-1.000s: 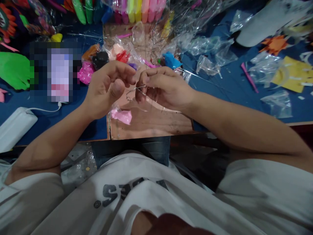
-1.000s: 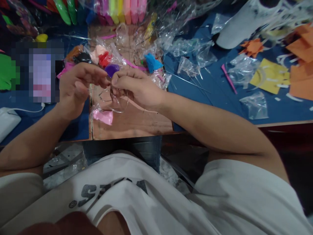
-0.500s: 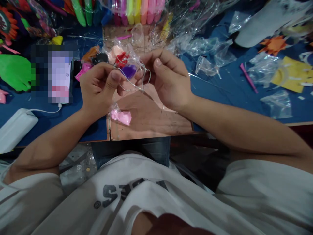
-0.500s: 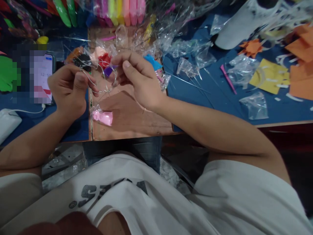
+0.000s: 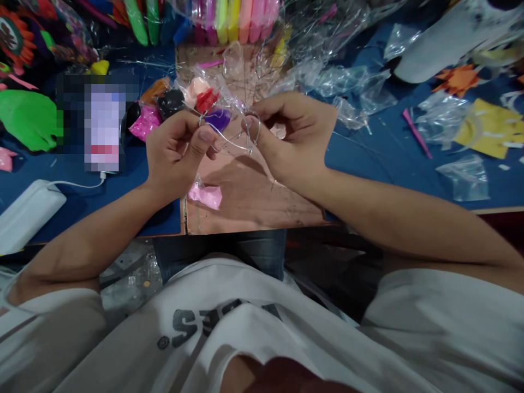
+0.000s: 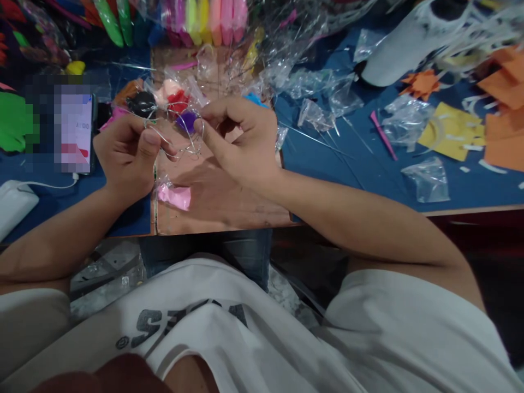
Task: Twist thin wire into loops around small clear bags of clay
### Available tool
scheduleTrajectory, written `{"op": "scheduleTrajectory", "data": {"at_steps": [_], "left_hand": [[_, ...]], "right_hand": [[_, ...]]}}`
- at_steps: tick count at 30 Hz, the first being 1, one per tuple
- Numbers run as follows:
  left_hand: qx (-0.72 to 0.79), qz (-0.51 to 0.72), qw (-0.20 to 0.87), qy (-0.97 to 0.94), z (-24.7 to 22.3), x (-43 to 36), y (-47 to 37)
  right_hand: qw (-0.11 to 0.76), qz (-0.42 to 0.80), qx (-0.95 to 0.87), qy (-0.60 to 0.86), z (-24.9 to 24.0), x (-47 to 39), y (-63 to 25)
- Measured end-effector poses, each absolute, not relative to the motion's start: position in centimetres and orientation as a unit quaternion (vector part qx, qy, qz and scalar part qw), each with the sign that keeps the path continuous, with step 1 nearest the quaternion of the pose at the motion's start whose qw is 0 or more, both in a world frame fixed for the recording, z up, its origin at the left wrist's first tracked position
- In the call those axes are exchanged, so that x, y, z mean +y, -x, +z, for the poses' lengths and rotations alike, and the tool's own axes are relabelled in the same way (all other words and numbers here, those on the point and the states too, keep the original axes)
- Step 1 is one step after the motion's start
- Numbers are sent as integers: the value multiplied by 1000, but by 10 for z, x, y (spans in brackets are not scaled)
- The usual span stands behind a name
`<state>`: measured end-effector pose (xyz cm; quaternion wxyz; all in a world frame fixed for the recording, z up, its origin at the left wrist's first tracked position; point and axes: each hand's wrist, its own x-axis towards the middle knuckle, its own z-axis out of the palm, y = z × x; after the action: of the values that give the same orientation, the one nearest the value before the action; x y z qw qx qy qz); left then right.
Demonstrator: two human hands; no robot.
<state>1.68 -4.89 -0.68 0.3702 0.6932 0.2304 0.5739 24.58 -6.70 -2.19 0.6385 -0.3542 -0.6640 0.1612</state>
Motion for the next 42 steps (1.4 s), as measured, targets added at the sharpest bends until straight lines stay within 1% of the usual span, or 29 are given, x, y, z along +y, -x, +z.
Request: {"op": "scheduleTrajectory", "data": {"at_steps": [3,5,13,23,29,31,33,36,39,42], "left_hand": [[244,567,356,-702,-10,-48,-16],[261,559,359,-700,-12,-47,-15],[254,562,381,-689,-11,-46,-14],[223,561,399,-690,-1,-50,-16],[213,582,366,-694,-9,-44,-15],[213,573,360,-705,-12,-42,-14],[246,548,368,-710,-12,-43,-14],[282,534,385,-698,-6,-49,-14],[266,543,383,-698,1,-53,-14],[279,533,366,-710,1,-54,-13]], "right_hand": [[659,157,-657,330,-26,-63,-245],[653,166,-661,331,-29,-60,-245],[575,166,-705,381,-29,-57,-256],[590,135,-713,353,-18,-63,-252],[498,112,-732,452,-16,-65,-256],[507,99,-738,435,-16,-65,-257],[520,97,-743,411,-17,-66,-257],[520,118,-738,413,-17,-66,-255],[527,127,-724,428,-16,-66,-254],[556,101,-724,396,-17,-65,-252]]}}
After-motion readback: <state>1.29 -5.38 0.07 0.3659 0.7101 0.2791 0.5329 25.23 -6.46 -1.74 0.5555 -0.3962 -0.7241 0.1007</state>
